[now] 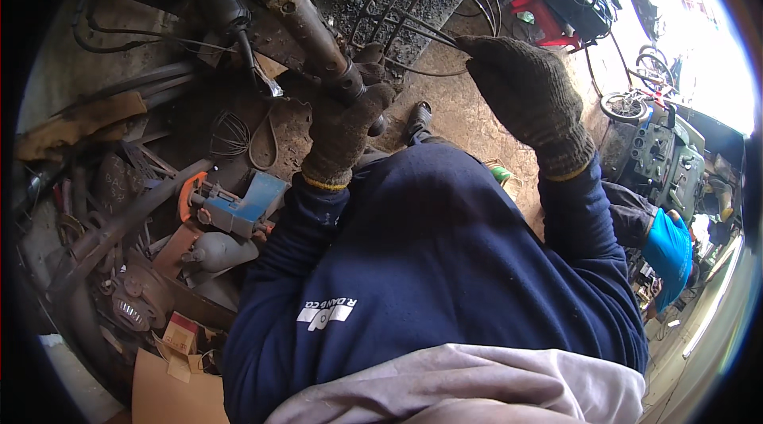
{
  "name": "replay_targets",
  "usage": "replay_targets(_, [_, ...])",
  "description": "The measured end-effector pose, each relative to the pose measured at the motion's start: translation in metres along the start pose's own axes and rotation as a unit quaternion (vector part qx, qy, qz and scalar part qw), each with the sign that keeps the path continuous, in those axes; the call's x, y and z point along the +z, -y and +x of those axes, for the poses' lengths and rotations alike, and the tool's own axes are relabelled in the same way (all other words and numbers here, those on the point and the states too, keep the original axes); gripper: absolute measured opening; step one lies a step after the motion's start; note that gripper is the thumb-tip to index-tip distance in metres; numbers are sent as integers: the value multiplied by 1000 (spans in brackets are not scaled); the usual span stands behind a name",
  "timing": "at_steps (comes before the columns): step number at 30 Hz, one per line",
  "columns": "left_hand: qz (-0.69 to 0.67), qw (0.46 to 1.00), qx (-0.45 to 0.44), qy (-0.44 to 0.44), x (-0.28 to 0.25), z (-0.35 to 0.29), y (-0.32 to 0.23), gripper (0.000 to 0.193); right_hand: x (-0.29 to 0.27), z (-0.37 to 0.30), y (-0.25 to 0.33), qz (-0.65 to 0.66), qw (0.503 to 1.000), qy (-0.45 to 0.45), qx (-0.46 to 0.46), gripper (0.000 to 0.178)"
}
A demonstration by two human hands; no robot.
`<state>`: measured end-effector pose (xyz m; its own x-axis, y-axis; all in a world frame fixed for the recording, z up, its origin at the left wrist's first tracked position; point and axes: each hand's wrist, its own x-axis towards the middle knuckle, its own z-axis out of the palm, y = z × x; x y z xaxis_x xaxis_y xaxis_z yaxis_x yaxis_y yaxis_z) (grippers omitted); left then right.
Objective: The person welds metal rods onto a curved wire frame to create a cage-like structure, smooths the joints using an angle grinder, and marks the frame with a white marker.
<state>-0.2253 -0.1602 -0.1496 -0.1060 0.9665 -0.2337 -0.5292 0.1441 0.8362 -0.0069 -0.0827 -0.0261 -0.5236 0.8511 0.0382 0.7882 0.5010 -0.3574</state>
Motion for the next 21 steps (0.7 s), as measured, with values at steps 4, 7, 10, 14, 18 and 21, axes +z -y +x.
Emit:
replay_targets(4, [14,999,37,-16,0,2,6,41,2,-1,-2,16,999,-18,-22,26])
replay_targets(7, [110,994,12,-10,-1,2,-8,36,4,0,-6,11,1000,-11,-20,27])
replay_targets(10, [111,993,15,20,-4,5,-8,32,3,1,-4,8,1000,-3,-10,27])
replay_targets(14, [72,996,6,47,-6,6,-3,32,0,1,-3,10,999,-18,-24,23])
replay_targets(18, [65,997,-29,42,-6,8,-2,40,4,0,-5,25,998,-35,-38,23])
replay_targets(21, [61,997,-29,42,-10,8,2,39,3,0,-5,6,999,-16,-32,24])
